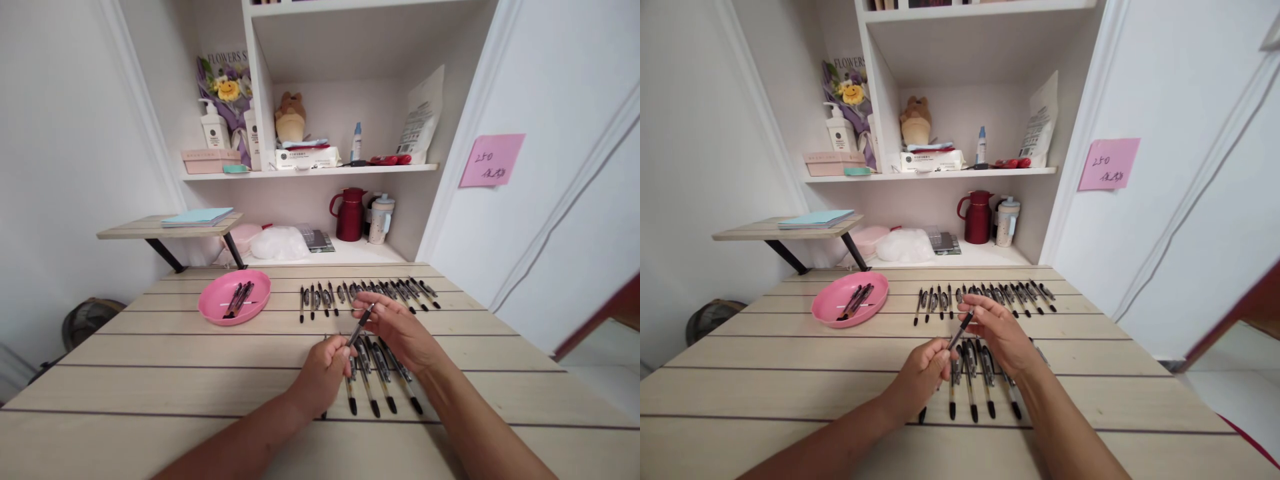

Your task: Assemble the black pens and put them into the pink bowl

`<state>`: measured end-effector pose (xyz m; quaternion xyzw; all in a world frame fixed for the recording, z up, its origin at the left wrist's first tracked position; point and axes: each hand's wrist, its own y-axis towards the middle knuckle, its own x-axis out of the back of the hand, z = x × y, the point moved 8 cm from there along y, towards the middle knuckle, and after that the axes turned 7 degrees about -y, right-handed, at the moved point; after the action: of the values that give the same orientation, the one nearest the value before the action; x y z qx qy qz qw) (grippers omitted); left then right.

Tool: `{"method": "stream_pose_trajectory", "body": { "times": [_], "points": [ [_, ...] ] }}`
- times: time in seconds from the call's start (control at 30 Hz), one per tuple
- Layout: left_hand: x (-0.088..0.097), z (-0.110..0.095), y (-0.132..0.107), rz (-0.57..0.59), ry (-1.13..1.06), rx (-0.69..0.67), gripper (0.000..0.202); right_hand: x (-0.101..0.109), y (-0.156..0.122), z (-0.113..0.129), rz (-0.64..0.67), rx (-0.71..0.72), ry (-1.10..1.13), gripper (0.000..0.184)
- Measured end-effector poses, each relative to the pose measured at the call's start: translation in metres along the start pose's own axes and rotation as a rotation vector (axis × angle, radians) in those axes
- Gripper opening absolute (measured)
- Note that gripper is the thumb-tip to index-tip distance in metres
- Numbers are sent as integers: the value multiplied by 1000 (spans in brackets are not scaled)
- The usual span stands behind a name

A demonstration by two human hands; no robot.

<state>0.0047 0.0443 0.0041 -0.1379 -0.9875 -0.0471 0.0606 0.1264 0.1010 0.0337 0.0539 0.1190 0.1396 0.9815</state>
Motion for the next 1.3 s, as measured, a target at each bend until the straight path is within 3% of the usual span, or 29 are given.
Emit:
{"method": "stream_pose_trajectory", "body": {
  "times": [0.17,0.33,0.47,0.67,0.8,0.93,1.03,1.13,1.23,1.3],
  "points": [
    [2,-6,2,-3,66,-35,23,10,2,-1,-104,24,-47,18],
    [5,-7,4,-31,55,-20,22,6,3,-3,-43,5,21,27],
    [6,-8,7,-32,83,-57,21,17,6,-3,-164,27,-69,21],
    [6,-12,12,-26,112,-119,22,15,10,-6,-94,7,-1,25],
    [6,-21,12,-41,184,-191,22,19,12,-8,-145,38,-42,22],
    [9,-22,10,-60,209,-189,23,17,12,-1,-107,14,-149,25],
    [14,-17,10,-74,198,-121,23,42,11,22,-212,29,-412,28],
    [20,-14,11,-99,177,-97,22,81,8,43,-362,13,-991,26],
    [22,-12,12,-113,138,-75,21,108,4,30,-312,-157,-1567,22],
    [22,-11,13,-113,106,-65,20,119,-1,13,-268,-239,-1749,17]
  ]
}}
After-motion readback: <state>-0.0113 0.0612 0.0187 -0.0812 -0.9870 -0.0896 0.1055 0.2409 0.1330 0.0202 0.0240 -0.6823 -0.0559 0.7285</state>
